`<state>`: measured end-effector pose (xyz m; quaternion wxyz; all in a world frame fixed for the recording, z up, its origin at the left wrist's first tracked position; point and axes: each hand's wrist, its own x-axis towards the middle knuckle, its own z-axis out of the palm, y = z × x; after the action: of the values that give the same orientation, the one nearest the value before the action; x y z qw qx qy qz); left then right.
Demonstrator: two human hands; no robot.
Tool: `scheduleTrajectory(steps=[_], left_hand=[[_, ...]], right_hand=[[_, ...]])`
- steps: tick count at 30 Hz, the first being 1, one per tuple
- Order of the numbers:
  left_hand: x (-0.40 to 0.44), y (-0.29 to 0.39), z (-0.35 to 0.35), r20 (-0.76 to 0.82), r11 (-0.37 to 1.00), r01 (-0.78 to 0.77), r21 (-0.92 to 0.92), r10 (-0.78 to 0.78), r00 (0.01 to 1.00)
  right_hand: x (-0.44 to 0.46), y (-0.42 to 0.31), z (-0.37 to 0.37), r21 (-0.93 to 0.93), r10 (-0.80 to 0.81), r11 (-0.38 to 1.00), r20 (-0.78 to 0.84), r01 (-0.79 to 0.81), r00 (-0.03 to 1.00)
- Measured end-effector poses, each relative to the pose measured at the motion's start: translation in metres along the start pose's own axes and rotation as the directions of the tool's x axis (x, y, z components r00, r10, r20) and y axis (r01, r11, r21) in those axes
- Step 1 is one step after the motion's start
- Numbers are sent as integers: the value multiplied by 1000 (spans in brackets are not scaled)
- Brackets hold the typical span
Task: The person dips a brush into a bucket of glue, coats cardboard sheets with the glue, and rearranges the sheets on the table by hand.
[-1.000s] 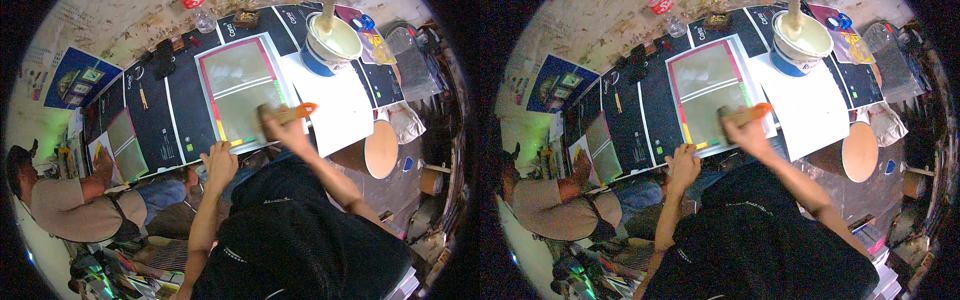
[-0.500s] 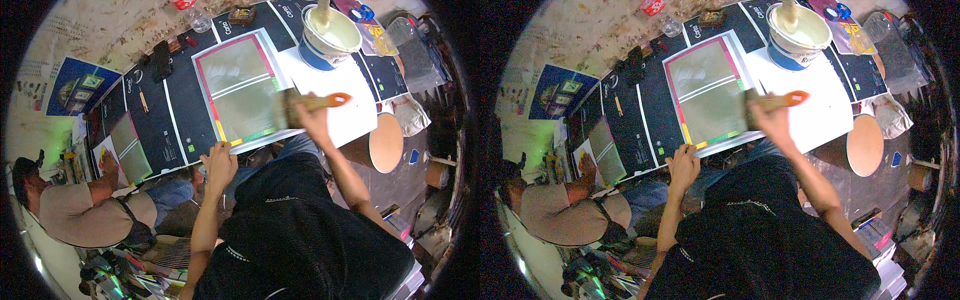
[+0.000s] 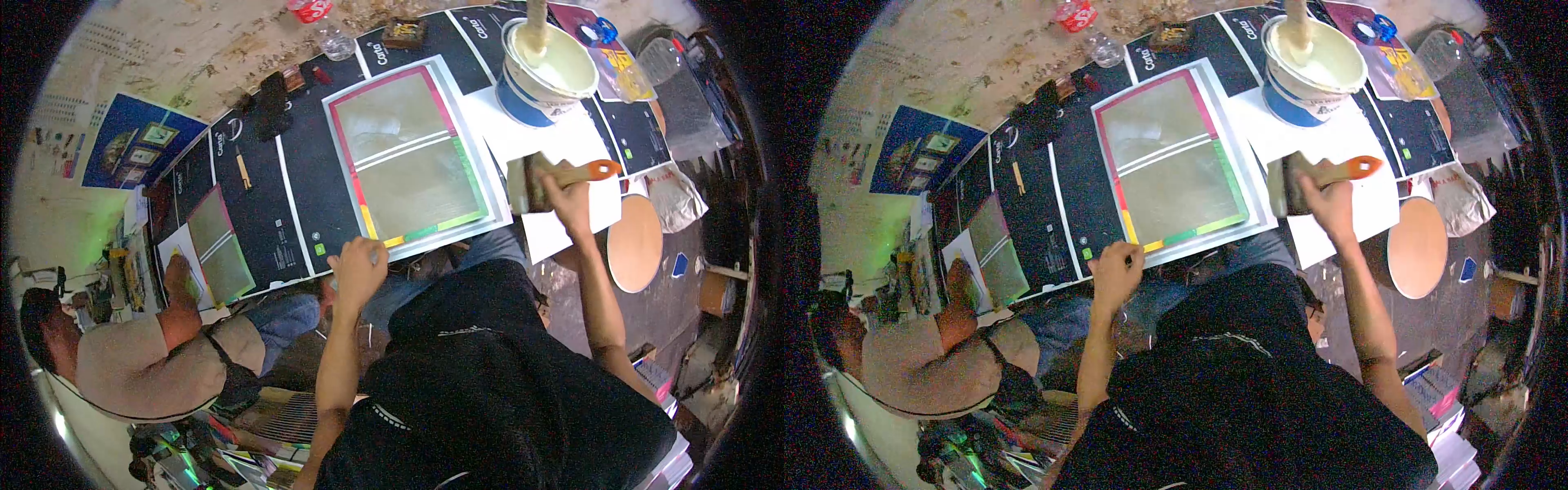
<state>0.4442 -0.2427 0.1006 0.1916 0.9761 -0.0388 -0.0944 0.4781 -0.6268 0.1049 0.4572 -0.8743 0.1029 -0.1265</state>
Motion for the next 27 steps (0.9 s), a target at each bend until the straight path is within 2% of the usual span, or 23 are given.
scheduleTrajectory(steps=[2, 3, 4, 5, 6, 7, 9, 11, 14, 16, 17, 18, 19, 21, 23, 25, 27], left_hand=[[18, 1, -15, -64, 998, -20, -68, 15, 998], [31, 2, -17, -66, 998, -55, -33, 52, 996], [42, 4, -18, -67, 996, -86, 0, 86, 994], [49, 6, -20, -67, 992, -117, 36, 120, 991], [53, 9, -18, -13, 991, -99, 88, 100, 995], [59, 12, -14, 37, 986, -83, 142, 79, 996], [65, 19, -12, 92, 978, -51, 204, 33, 995], [64, 24, -9, 108, 977, -13, 211, -10, 994], [64, 32, -12, 143, 976, 7, 217, -39, 989], [62, 31, -10, 145, 977, 19, 212, -51, 988], [63, 30, -9, 138, 979, 19, 204, -47, 989], [63, 29, -9, 130, 981, 14, 195, -40, 991], [63, 31, -11, 145, 982, 33, 187, -61, 988], [64, 37, -16, 170, 983, 66, 171, -95, 981], [63, 36, -15, 143, 985, 55, 161, -78, 987], [62, 37, -14, 144, 985, 53, 162, -77, 987], [64, 37, -14, 158, 982, 65, 175, -93, 983]], right_hand=[[14, -41, -1, 181, 153, 972, -10, -149, 988], [29, -39, 21, 231, 10, 973, -50, 2, 999], [38, -62, 41, 234, -22, 972, -17, 25, 1000], [53, -63, 75, 255, -135, 957, -30, 138, 990], [65, -71, 110, 190, -267, 945, -23, 266, 964], [67, -102, 131, 210, -204, 962, 115, 177, 972], [71, -116, 203, 158, -156, 980, 202, 125, 967], [64, -132, 243, 72, -142, 989, 219, 129, 965], [75, -103, 270, 15, -105, 994, 281, 106, 954], [88, -89, 221, -14, -62, 998, 289, 69, 955], [101, -65, 206, -76, -96, 990, 238, 117, 967], [107, -59, 172, -36, -38, 998, 256, 49, 966], [121, -30, 153, -137, -82, 984, 222, 114, 972], [121, -35, 105, -161, -212, 962, 74, 221, 975], [121, -61, 78, -359, -53, 929, 121, 94, 991], [122, -71, 85, -145, -248, 958, 3, 246, 969], [124, -91, 121, 37, -333, 942, -4, 333, 943]])
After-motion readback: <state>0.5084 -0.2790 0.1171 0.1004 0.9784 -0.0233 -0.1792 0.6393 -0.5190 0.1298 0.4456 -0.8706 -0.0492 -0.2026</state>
